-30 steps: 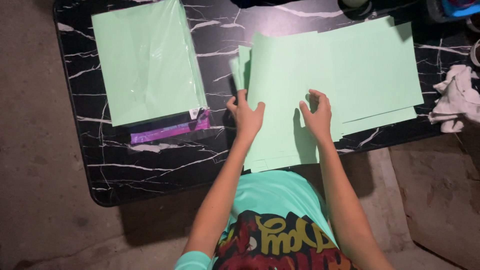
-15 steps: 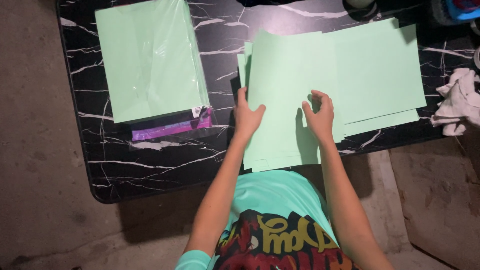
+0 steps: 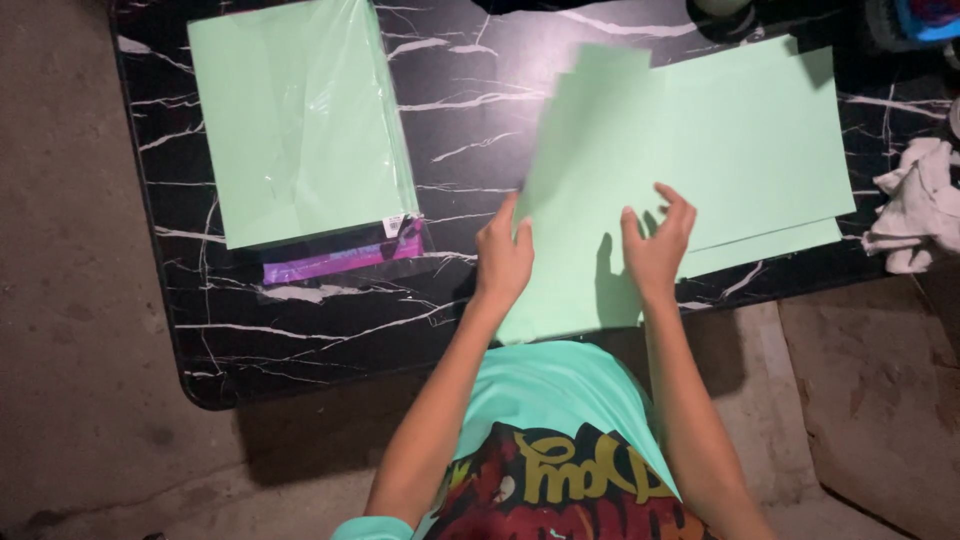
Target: The person folds light green sheets of paper in half by hand on a black marble-patterned table. They repeatedly pick up sheets, crease them, and place them into a neat stack on the right side of the workspace.
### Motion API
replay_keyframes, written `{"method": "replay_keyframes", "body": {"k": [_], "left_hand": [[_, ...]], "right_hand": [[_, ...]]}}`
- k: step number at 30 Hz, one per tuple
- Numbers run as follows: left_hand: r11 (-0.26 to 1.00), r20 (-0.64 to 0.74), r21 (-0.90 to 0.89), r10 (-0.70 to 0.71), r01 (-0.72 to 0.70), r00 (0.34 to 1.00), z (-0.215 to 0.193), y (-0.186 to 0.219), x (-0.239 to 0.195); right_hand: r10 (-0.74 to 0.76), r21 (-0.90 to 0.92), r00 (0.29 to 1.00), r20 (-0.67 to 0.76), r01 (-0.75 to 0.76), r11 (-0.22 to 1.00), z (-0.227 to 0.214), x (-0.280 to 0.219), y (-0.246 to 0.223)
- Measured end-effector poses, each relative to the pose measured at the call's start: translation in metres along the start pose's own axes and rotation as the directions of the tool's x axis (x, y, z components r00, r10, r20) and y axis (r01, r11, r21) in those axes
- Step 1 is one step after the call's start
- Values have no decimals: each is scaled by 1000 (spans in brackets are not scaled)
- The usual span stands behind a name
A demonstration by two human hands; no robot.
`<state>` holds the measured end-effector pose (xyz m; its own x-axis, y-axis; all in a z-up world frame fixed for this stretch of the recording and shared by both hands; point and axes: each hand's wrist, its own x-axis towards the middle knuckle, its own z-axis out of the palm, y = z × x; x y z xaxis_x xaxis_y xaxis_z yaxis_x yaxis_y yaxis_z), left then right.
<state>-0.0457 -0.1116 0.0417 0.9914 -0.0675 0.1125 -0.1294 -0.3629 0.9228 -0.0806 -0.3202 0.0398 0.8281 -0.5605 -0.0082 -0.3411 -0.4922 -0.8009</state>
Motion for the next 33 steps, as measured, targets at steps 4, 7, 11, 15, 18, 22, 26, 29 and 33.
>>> {"method": "replay_keyframes", "body": {"k": [4, 7, 11, 15, 18, 22, 26, 29, 33], "left_hand": [[865, 227, 167, -501, 473, 835, -33, 43, 18], [976, 99, 12, -216, 216, 971, -37, -7, 17], [968, 93, -181, -159, 174, 983, -73, -12, 15], [971, -47, -168, -182, 172, 982, -118, -38, 6], [950, -153, -281, -181, 133, 972, -152, -33, -2], [998, -215, -55, 20, -32, 976, -177, -8, -3], [968, -175, -252, -52, 6, 983, -178, -14, -5], [951, -100, -303, -90, 56, 991, -173, -10, -3], [953, -34, -286, -114, 99, 993, -158, -31, 4]], "right_hand": [[-28, -14, 998, -51, 27, 1000, -14, 15, 24], [-36, -180, 998, -49, 27, 983, -22, 24, 53], [-10, -325, 1000, -18, 4, 946, -19, 23, 68], [-59, -344, 997, -45, 40, 938, -13, 25, 77], [-77, -347, 995, -58, 52, 936, -12, 25, 80], [-93, -353, 994, -65, 65, 933, -14, 23, 77], [-225, -186, 970, -93, 205, 961, -24, 24, 38], [-272, 249, 960, 72, 247, 937, -37, 31, 2], [-396, 645, 855, 337, 97, 758, -52, 30, -56]]}}
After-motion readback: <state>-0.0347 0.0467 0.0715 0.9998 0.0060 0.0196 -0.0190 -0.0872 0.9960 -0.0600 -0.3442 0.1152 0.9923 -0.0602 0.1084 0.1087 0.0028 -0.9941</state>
